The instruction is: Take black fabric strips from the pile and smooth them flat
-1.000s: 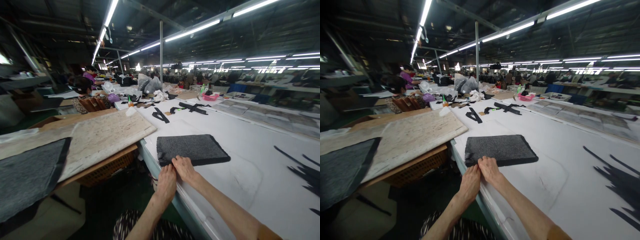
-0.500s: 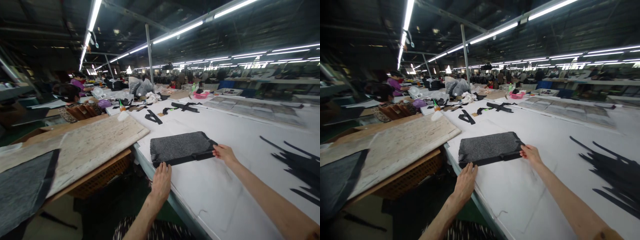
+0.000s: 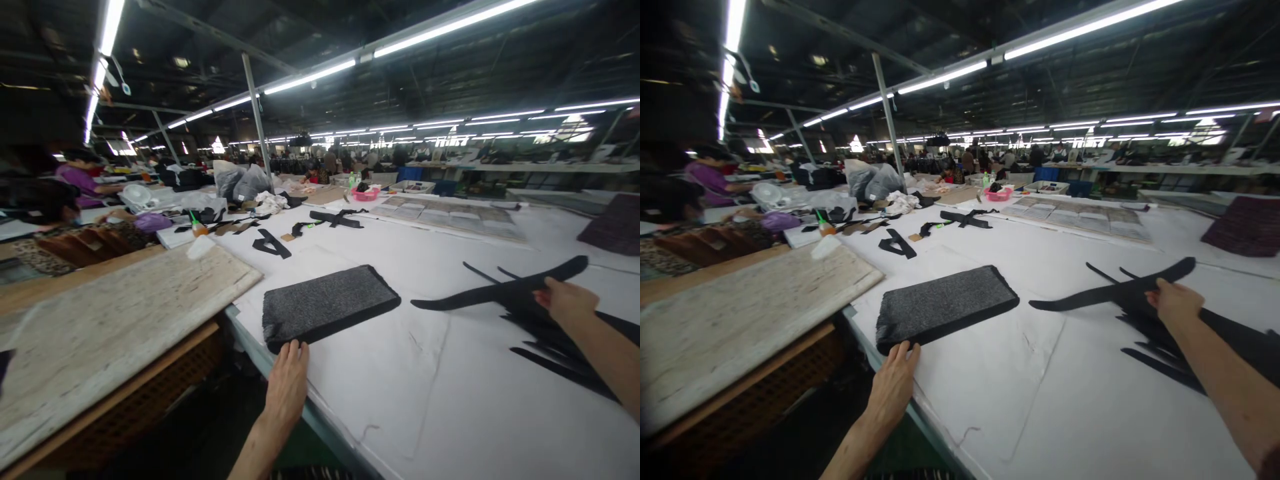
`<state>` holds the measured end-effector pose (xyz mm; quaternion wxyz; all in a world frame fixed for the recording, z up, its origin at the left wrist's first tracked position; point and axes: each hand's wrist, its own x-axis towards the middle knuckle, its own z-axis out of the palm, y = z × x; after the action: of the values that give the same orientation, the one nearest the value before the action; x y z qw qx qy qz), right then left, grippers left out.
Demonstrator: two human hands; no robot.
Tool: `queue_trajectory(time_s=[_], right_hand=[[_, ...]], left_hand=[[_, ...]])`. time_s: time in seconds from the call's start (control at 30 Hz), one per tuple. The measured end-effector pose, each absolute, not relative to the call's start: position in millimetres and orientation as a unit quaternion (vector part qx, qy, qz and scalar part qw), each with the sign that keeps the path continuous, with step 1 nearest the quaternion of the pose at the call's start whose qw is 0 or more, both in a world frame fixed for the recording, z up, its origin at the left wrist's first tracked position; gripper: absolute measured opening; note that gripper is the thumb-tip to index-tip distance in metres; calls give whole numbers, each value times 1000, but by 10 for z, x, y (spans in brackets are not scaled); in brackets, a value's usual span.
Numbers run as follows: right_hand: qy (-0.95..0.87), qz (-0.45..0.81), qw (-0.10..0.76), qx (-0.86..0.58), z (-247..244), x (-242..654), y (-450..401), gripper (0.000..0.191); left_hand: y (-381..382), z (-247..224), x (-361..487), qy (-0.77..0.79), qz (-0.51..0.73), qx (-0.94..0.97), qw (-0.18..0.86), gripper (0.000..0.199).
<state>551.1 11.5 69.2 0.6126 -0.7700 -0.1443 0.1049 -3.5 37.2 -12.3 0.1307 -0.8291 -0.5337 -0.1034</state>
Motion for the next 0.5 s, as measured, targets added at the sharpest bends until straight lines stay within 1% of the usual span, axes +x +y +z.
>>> queue_trajectory(time_s=[0.07,0.13,0.2,0.23,0.3,0.33,0.4,0.43,0.5], right_hand=[[-65,100,641,-758,626,5594,84,34],[-67,92,646,-754,586,5579,79,26],[-134,79,634,-758,591,5447,83,14],[-177,75,620,-761,608,5331,85,13],[-276,74,572,-769,657,5002,82,19],[-329,74,533,-776,678,4794,76,22],[-438,56,437,-784,696,4317,55,29],[-492,36,390,-777,687,4061,42,30],[-592,-20,292,-751,632,3552,14,28]], left_hand=[[372,-125,-30,-534,-109,-827,133,52],[374,-125,-29,-534,-112,-826,139,50],[375,-121,-36,-530,-116,-827,146,48],[373,-113,-39,-526,-121,-829,148,46],[354,-72,-31,-522,-139,-831,137,45],[334,-36,-13,-523,-155,-830,117,44],[272,70,60,-527,-207,-824,36,41],[233,133,115,-529,-239,-814,-33,38],[150,259,248,-525,-296,-765,-228,27]])
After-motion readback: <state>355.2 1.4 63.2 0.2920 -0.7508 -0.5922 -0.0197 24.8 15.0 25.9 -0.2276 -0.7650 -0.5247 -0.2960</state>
